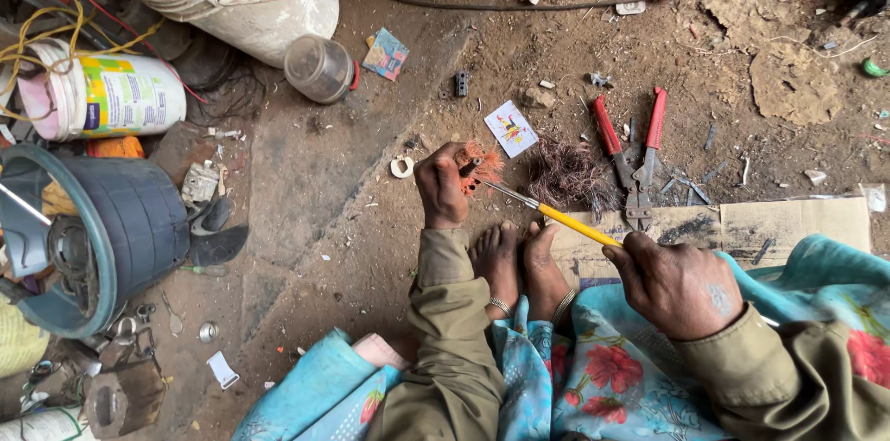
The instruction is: The person sits on the ground and uses a yellow-handled screwdriver to scrape insulation off a bundle of copper wires. The person holds the wire bundle in the left hand and repeatedly scrapes the surface with the screwdriver in the right hand, producing copper shavings that fall onto the ground.
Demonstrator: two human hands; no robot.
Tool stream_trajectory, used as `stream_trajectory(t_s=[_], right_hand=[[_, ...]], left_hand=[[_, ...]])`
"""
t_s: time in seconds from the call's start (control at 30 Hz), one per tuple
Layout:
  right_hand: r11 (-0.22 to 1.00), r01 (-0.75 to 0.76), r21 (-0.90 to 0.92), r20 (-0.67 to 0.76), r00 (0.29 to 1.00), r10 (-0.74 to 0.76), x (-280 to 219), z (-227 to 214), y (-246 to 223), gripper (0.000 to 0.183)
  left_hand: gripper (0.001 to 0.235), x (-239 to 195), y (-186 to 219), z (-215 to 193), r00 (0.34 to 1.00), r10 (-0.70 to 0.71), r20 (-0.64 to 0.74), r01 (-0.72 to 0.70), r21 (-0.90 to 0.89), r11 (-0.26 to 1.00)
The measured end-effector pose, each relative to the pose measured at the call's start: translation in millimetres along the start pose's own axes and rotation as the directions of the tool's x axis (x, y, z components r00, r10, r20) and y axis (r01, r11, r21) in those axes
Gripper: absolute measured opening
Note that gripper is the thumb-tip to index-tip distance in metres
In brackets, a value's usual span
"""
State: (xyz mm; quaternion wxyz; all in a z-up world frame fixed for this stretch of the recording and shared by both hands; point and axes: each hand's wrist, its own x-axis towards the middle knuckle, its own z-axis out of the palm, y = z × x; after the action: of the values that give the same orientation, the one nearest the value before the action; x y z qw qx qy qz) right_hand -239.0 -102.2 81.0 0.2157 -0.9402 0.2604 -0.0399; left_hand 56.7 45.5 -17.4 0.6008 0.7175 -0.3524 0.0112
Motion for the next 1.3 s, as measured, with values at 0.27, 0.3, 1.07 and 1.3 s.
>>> stream_trajectory(t_s=[0.27, 0.3, 1.07, 1.3], right_hand=[[0.983, -0.018, 0.183, 0.046, 0.999, 0.009, 8.2, 43.2, 4.8, 0.033], [0.974, 0.071, 0.215, 0.010, 0.997, -0.075, 12.1, 50.0, 1.7, 0.030], [0.969, 0.013, 0.248, 0.089, 0.995, -0.036, 7.3, 25.5, 20.5, 0.031], [0.982, 0.007, 0.188, 0.042, 0.999, -0.015, 5.9, 24.4, 8.3, 0.029]], left_hand=[[0.070, -3.5, 5.2, 9.5, 0.987, -0.159, -0.012, 0.142, -0.382, 0.913], [0.055, -3.6, 5.5, 15.9, 0.978, -0.204, 0.035, 0.188, -0.557, 0.809], [0.074, -8.6, -12.0, 6.2, 0.932, -0.320, -0.173, 0.174, -0.561, 0.809], [0.084, -6.3, 1.4, 5.0, 0.986, -0.114, -0.123, 0.089, -0.192, 0.977]])
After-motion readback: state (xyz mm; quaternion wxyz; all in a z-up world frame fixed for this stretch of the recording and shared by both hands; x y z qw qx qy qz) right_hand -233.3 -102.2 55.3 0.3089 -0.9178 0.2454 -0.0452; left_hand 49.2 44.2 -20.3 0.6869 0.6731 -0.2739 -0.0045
